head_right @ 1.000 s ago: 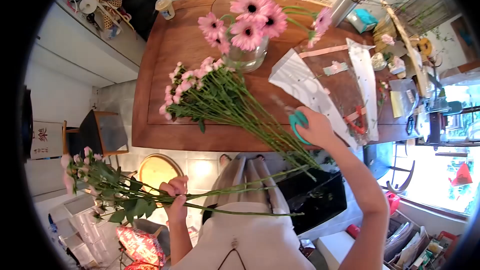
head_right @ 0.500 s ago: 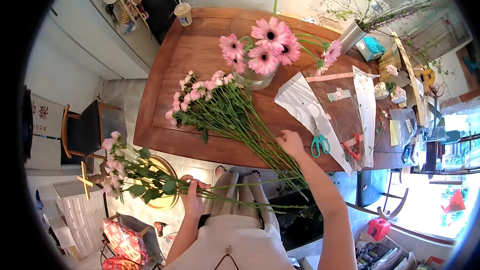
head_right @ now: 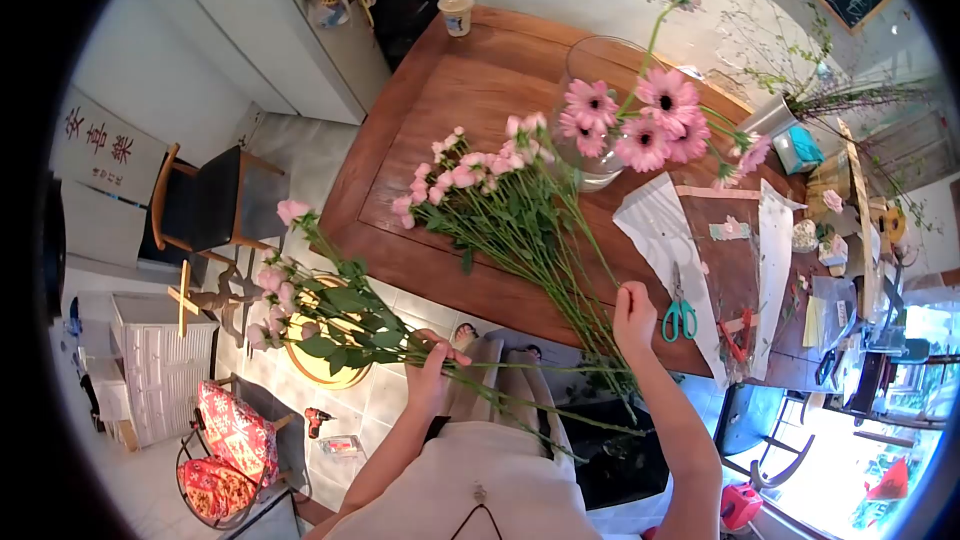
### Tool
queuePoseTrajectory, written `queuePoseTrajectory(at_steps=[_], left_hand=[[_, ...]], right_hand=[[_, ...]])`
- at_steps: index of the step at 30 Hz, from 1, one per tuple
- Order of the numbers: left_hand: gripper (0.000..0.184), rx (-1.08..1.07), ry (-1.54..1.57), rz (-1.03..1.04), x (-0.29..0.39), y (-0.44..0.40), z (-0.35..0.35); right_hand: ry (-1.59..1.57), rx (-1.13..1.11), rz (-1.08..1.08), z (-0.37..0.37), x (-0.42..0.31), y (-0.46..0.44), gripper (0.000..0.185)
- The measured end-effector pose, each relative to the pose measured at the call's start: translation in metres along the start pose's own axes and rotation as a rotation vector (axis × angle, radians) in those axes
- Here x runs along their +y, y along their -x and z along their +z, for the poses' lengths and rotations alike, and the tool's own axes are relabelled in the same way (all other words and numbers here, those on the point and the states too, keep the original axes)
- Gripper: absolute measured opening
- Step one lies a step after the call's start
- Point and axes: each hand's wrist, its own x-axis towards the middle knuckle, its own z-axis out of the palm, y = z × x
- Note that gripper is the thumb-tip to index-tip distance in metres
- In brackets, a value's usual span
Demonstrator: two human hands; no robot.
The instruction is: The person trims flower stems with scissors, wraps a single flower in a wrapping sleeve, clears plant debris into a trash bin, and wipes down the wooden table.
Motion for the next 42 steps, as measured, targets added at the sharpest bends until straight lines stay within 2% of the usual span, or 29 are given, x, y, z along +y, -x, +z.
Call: queuePoseTrajectory(at_steps=[4, 7, 10, 14, 18, 20, 23, 24, 26, 29, 36, 39, 42], left_hand=[[0.009, -0.036, -0.056, -0.016, 0.003, -0.005, 0.008], [0.008, -0.123, -0.067, -0.049, -0.007, -0.006, 0.011], [0.012, -0.197, -0.016, -0.083, -0.002, -0.007, 0.031], [0.019, -0.313, 0.041, -0.069, 0.002, -0.01, 0.045], [0.018, -0.228, -0.054, 0.025, -0.01, -0.01, 0.051], [0.016, -0.25, -0.07, -0.008, -0.01, -0.011, 0.047], [0.01, -0.312, -0.095, 0.094, -0.013, -0.012, 0.049], [0.009, -0.265, 0.053, -0.109, -0.004, -0.005, 0.054], [0.011, -0.266, 0.06, -0.113, -0.006, -0.004, 0.052], [0.011, -0.262, 0.079, -0.103, -0.008, -0.003, 0.049], [0.008, -0.241, 0.021, -0.061, -0.017, 0.001, 0.039], [0.01, -0.225, 0.033, -0.054, -0.015, 0.007, 0.038], [0.011, -0.266, -0.008, -0.002, -0.013, 0.005, 0.031]], right_hand=[[-0.184, -0.019, -0.023, -0.013, -0.047, 0.017, 0.004], [-0.253, -0.054, -0.201, -0.01, -0.1, 0.027, 0.004], [-0.313, -0.073, -0.287, 0.007, -0.136, 0.04, 0.008], [-0.306, -0.112, -0.4, 0.031, -0.147, 0.05, 0.014], [-0.282, -0.173, -0.465, 0.038, -0.147, 0.056, 0.015], [-0.416, -0.311, -0.28, 0.033, -0.149, 0.055, 0.015], [-0.487, -0.582, 0.031, 0.018, -0.131, 0.052, 0.017], [-0.484, -0.673, 0.087, 0.011, -0.125, 0.044, 0.016], [-0.488, -0.861, 0.211, 0.002, -0.11, 0.038, 0.014], [-0.578, -0.896, 0.205, 0.005, -0.092, 0.04, 0.011], [-0.479, -1.028, 0.149, 0.022, -0.083, 0.04, 0.012], [-0.465, -1.153, 0.142, 0.03, -0.076, 0.042, 0.012], [-0.5, -1.13, 0.155, 0.033, -0.081, 0.044, 0.012]])
